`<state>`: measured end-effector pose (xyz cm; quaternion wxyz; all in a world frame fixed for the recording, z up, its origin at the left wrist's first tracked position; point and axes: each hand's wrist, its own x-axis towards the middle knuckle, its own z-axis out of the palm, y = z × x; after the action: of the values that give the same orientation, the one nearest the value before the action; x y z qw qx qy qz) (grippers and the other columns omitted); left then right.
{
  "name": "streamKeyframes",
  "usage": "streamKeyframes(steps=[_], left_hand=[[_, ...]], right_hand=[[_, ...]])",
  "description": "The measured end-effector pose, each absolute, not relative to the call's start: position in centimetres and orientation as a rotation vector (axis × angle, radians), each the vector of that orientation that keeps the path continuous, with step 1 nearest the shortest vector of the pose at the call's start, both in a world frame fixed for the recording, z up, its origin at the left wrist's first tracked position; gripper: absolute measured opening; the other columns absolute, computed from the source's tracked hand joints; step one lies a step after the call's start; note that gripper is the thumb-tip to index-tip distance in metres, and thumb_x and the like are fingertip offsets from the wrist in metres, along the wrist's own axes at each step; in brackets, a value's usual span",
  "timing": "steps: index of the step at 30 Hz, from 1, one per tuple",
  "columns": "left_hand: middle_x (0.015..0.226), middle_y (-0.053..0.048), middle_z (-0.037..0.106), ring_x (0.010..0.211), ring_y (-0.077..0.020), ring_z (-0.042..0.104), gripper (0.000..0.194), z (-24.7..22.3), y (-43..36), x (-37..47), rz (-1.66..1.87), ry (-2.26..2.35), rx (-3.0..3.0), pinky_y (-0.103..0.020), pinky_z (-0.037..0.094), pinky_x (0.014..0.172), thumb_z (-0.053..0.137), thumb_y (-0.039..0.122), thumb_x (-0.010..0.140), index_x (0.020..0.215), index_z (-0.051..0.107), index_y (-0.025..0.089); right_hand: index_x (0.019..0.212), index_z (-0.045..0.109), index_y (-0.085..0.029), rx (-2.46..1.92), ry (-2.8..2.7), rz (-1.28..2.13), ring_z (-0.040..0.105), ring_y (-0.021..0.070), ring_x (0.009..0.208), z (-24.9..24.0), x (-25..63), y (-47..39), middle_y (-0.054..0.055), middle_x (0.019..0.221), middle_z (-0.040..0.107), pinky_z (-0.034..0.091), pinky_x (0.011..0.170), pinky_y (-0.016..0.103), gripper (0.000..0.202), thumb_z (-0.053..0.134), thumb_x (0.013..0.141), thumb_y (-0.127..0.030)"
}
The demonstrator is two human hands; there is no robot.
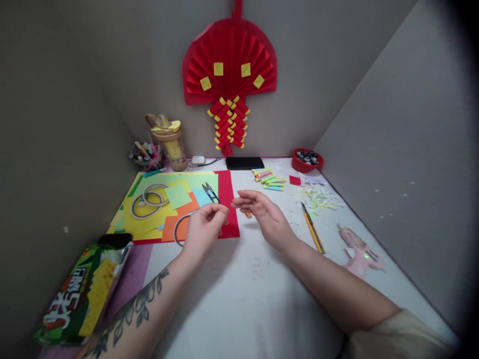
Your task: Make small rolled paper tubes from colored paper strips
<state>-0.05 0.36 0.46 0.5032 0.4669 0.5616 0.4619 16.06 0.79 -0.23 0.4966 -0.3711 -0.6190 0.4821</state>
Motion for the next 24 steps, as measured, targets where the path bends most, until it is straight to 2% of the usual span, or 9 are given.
streamKeyframes(steps=[4,11,14,18,20,24], left_hand=[[0.059,0.002,0.057,0.048,-0.0077,0.046,0.019,0.1,0.4,0.0,1.108,1.26,1.081,-0.019,0.034,0.045,0.058,0.033,0.072,0.078,0.064,0.016],[0.059,0.002,0.057,0.047,-0.0073,0.044,0.013,0.2,0.1,0.0,1.12,1.163,1.087,-0.019,0.033,0.045,0.056,0.025,0.071,0.078,0.063,0.016],[0.058,0.002,0.056,0.048,-0.0073,0.043,0.01,0.3,-0.3,0.0,1.14,1.118,1.142,-0.02,0.033,0.046,0.052,0.017,0.067,0.071,0.062,0.016],[0.051,0.002,0.05,0.047,-0.008,0.043,0.014,0.1,-0.9,0.0,1.096,0.977,1.179,-0.02,0.033,0.046,0.041,0.013,0.064,0.054,0.05,0.016],[0.05,0.003,0.048,0.045,-0.0077,0.042,0.013,0.2,-1.2,0.1,1.049,0.954,1.198,-0.02,0.032,0.045,0.04,0.014,0.066,0.057,0.049,0.016],[0.059,0.002,0.052,0.048,-0.0076,0.044,0.011,0.7,-1.7,0.5,0.946,1.001,1.277,-0.019,0.035,0.045,0.047,0.024,0.075,0.074,0.055,0.016]], right_hand=[[0.118,0.051,-0.019,-0.889,-1.454,1.144,0.059,0.021,0.104,-0.1,16.1,1.0,0.012,0.111,0.063,0.047,0.089,0.038,0.048,0.039,0.089,-0.056],[0.114,0.053,-0.019,-0.906,-1.413,1.116,0.06,0.0203,0.1,0.1,16.1,1.0,0.011,0.107,0.063,0.048,0.085,0.036,0.047,0.039,0.088,-0.056],[0.114,0.053,-0.02,-0.921,-1.418,1.098,0.06,0.0205,0.1,0.0,16.1,1.2,0.011,0.106,0.063,0.047,0.084,0.036,0.046,0.038,0.089,-0.056],[0.113,0.054,-0.021,-0.909,-1.406,1.093,0.059,0.0208,0.1,-0.1,16.1,1.4,0.01,0.105,0.064,0.046,0.083,0.035,0.044,0.037,0.09,-0.054],[0.112,0.054,-0.021,-0.909,-1.423,1.103,0.059,0.0202,0.099,0.2,15.9,1.6,0.009,0.104,0.064,0.046,0.082,0.034,0.043,0.038,0.09,-0.053],[0.107,0.056,-0.021,-0.969,-1.476,1.109,0.06,0.0193,0.096,0.8,15.3,2.9,0.008,0.1,0.065,0.046,0.08,0.032,0.04,0.04,0.089,-0.052]])
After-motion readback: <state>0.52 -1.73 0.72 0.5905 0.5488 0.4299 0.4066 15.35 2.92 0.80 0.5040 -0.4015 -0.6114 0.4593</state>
